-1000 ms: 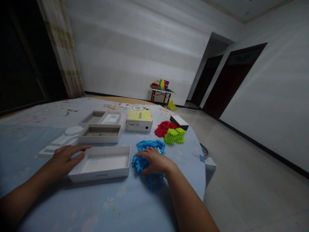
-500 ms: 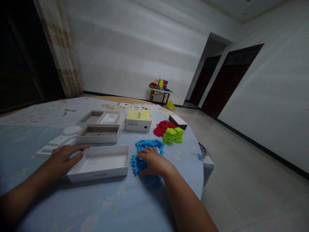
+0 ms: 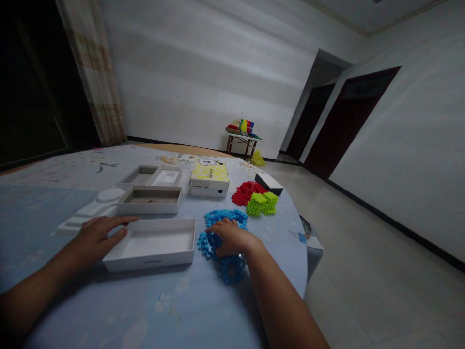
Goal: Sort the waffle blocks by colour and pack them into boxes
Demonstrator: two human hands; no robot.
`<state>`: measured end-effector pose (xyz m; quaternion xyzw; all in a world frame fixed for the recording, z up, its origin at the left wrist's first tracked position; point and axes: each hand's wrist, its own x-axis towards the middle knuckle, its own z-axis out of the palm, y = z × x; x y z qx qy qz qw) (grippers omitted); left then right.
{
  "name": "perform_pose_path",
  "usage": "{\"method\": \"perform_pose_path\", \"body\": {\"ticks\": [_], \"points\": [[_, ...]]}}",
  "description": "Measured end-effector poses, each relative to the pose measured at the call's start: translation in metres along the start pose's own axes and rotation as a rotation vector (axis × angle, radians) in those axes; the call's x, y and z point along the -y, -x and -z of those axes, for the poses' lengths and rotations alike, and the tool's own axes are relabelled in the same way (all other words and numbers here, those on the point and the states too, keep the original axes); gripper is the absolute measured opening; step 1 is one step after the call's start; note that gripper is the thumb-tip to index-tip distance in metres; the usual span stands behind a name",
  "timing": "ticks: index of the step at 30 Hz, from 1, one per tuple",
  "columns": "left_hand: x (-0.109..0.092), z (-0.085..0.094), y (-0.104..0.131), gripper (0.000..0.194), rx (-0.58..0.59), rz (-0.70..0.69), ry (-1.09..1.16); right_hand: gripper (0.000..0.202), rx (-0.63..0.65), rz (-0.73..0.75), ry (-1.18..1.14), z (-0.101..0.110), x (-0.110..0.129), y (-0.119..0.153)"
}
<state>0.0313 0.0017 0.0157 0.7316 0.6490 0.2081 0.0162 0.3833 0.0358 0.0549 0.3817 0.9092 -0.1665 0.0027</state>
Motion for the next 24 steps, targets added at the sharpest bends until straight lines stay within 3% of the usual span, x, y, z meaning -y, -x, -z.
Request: {"method": "perform_pose_path", "body": {"ticks": [5,18,24], "points": [[-0.002,0.001,0.001,0.047,-0.001,0.006,-0.007,0.067,-0.087,0.021,-0.015,0.001,-0.002,0.006],[0.000,0.000,0.001,0.046,-0.011,-0.013,-0.008,0.065,-0.027,0.022,-0.013,-0.008,0.004,0.004],[0.001,-0.001,0.000,0.045,-0.012,-0.003,-0.001,0.064,-0.186,-0.017,0.042,-0.012,0.004,-0.003]]}}
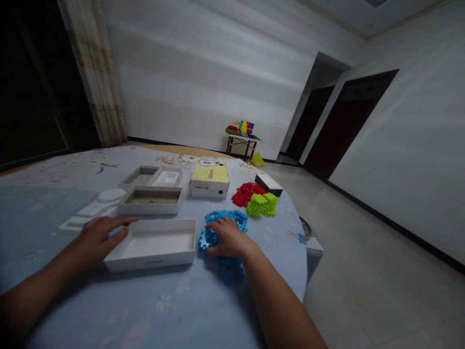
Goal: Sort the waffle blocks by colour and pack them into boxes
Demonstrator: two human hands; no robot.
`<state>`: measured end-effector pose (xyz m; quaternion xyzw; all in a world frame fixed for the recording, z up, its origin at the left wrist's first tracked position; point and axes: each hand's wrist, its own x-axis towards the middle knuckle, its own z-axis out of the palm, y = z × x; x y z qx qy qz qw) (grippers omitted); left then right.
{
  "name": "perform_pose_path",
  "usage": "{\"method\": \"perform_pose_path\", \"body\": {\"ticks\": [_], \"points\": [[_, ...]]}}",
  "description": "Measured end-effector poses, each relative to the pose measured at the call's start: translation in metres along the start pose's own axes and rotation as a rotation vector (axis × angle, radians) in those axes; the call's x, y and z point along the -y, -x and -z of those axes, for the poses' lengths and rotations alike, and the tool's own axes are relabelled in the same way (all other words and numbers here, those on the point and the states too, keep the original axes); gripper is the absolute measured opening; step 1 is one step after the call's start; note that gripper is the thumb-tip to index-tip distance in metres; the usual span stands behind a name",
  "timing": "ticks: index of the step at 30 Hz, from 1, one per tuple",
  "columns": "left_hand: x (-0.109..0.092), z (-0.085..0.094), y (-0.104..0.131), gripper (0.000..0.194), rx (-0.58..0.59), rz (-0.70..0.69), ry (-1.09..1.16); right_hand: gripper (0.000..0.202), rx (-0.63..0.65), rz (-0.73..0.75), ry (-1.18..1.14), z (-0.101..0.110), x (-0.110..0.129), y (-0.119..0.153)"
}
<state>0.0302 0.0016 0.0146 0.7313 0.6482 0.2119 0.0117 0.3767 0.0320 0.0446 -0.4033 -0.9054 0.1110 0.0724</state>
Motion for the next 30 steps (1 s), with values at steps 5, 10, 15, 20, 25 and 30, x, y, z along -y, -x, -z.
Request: {"method": "perform_pose_path", "body": {"ticks": [5,10,15,20,25,30], "points": [[0.000,-0.001,0.001,0.046,-0.010,-0.021,0.006,0.065,0.031,-0.040,0.049,-0.005,0.000,-0.010],[-0.002,0.001,0.002,0.046,0.001,-0.015,0.007,0.065,0.040,-0.034,0.093,-0.007,0.002,-0.011],[-0.007,0.005,0.002,0.044,0.038,0.012,-0.001,0.065,0.040,-0.002,0.136,-0.008,0.006,-0.010],[-0.011,0.008,0.003,0.042,0.034,0.016,0.018,0.065,0.044,-0.002,0.106,-0.011,0.008,-0.012],[-0.009,0.005,0.002,0.042,0.006,0.013,0.039,0.066,0.035,-0.018,0.047,-0.012,0.006,-0.009],[-0.005,-0.004,0.003,0.041,-0.056,-0.017,0.067,0.058,-0.164,-0.088,-0.054,0.011,0.002,-0.001]]}}
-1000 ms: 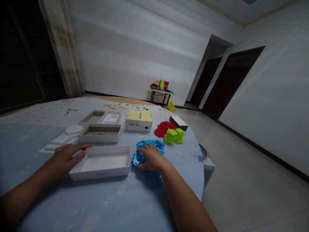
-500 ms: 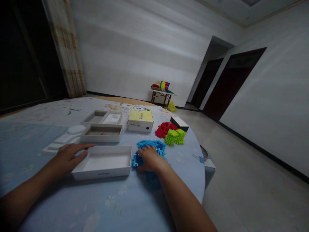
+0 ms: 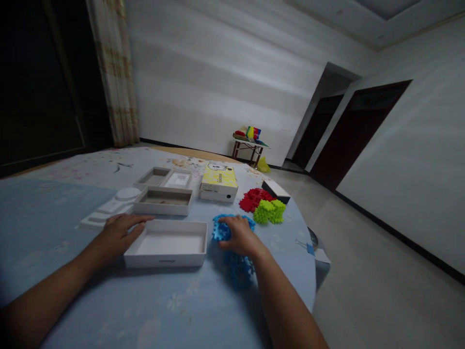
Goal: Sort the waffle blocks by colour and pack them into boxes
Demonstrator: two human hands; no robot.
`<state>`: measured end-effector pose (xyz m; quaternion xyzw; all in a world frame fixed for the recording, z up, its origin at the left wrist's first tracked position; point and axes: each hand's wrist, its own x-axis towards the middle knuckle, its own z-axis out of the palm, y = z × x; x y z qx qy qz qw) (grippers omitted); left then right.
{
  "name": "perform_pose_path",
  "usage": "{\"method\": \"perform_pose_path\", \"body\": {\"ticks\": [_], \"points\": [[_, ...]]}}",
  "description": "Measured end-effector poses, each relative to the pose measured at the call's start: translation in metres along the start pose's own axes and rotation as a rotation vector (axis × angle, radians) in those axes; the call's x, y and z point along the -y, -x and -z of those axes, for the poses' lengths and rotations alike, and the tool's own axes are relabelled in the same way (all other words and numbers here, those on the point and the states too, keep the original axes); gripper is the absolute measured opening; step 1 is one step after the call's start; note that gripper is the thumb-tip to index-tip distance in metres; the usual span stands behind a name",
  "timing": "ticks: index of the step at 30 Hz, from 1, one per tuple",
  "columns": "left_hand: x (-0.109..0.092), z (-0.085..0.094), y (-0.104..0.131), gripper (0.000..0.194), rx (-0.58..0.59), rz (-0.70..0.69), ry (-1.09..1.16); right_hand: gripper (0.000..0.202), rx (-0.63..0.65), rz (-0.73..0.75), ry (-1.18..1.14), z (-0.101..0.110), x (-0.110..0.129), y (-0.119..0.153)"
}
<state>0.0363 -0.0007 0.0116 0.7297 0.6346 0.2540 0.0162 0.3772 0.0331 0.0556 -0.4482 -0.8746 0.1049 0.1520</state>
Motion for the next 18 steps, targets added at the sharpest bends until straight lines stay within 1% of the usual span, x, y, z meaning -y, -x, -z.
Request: {"method": "perform_pose_path", "body": {"ticks": [2,3,4,5,6,8,11,14,18], "points": [[-0.002,-0.003,0.001,0.042,-0.023,-0.007,0.024,0.055,-0.132,0.022,-0.056,0.013,0.008,-0.003],[-0.003,-0.005,0.002,0.041,-0.034,-0.008,0.034,0.055,-0.169,0.058,-0.090,0.018,0.015,-0.006],[-0.005,-0.006,0.002,0.041,-0.045,-0.007,0.044,0.055,-0.177,0.105,-0.124,0.021,0.024,-0.010],[-0.007,-0.007,0.003,0.041,-0.055,-0.008,0.052,0.056,-0.154,0.157,-0.152,0.022,0.035,-0.016],[-0.009,-0.008,0.003,0.040,-0.065,-0.011,0.058,0.058,-0.112,0.205,-0.171,0.020,0.047,-0.022],[-0.013,-0.008,0.005,0.040,-0.083,-0.013,0.064,0.062,0.017,0.284,-0.165,0.010,0.070,-0.037],[-0.017,-0.006,0.006,0.039,-0.089,-0.008,0.065,0.066,0.219,0.320,-0.065,-0.013,0.093,-0.062],[-0.019,-0.005,0.007,0.039,-0.081,-0.007,0.071,0.070,0.354,0.329,0.019,-0.032,0.102,-0.083],[-0.019,-0.006,0.007,0.037,-0.099,-0.009,0.076,0.066,0.417,0.351,0.049,-0.045,0.109,-0.094]]}}
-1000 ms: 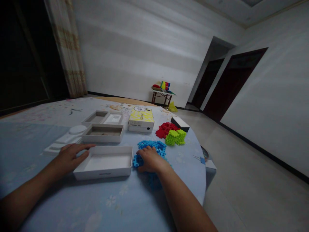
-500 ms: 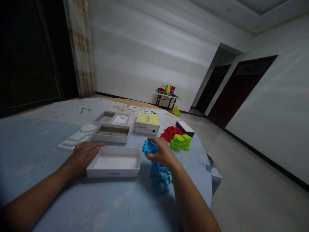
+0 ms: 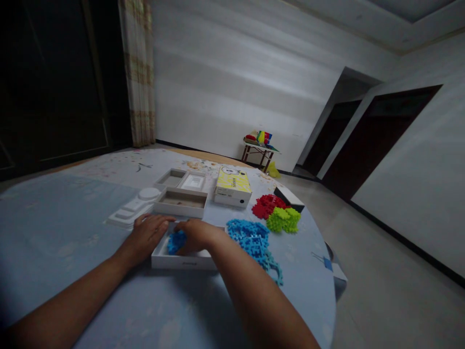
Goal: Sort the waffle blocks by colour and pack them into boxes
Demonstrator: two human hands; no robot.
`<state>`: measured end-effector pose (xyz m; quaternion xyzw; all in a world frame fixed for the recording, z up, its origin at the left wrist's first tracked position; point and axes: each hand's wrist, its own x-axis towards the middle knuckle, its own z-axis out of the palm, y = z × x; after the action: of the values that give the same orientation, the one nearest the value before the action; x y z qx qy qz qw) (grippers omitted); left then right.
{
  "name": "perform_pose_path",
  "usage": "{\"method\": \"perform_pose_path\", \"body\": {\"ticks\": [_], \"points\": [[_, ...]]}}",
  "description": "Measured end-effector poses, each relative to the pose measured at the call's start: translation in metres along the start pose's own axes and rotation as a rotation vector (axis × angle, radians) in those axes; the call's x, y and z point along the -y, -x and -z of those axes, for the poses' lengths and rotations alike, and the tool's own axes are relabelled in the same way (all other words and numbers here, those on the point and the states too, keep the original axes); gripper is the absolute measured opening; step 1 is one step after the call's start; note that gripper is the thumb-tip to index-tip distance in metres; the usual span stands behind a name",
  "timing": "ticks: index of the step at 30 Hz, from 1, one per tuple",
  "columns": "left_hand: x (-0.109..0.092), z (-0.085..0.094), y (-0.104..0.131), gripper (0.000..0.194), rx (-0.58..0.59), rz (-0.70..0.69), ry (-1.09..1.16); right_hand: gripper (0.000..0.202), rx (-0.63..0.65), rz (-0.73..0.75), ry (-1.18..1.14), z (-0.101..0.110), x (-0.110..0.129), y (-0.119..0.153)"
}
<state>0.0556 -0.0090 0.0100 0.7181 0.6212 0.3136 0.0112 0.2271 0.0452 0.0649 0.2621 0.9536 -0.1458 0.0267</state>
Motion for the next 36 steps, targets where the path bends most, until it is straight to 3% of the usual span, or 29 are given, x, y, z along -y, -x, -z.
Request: {"method": "perform_pose_path", "body": {"ticks": [7,10,15,22,30,32,36], "points": [[0.001,-0.001,0.001,0.036,-0.014,-0.012,0.003,0.074,0.007,-0.033,-0.167,0.003,-0.003,0.013],[0.001,0.000,0.001,0.037,-0.014,-0.018,0.006,0.061,-0.071,-0.122,-0.246,0.004,-0.009,0.023],[0.001,0.000,0.000,0.036,-0.009,-0.013,0.000,0.046,-0.089,-0.282,-0.082,-0.001,-0.003,0.026],[0.000,0.001,-0.001,0.036,-0.003,0.005,-0.022,0.046,-0.086,-0.130,-0.094,-0.011,0.011,0.021],[0.005,-0.001,-0.005,0.035,0.013,0.045,-0.023,0.049,-0.063,-0.150,-0.221,-0.011,0.011,0.032],[0.005,0.000,-0.006,0.035,0.021,0.070,-0.030,0.048,-0.135,-0.154,-0.278,-0.007,0.004,0.040],[0.006,0.002,-0.008,0.033,0.033,0.090,-0.060,0.040,-0.455,-0.196,-0.372,0.005,-0.032,0.070]]}}
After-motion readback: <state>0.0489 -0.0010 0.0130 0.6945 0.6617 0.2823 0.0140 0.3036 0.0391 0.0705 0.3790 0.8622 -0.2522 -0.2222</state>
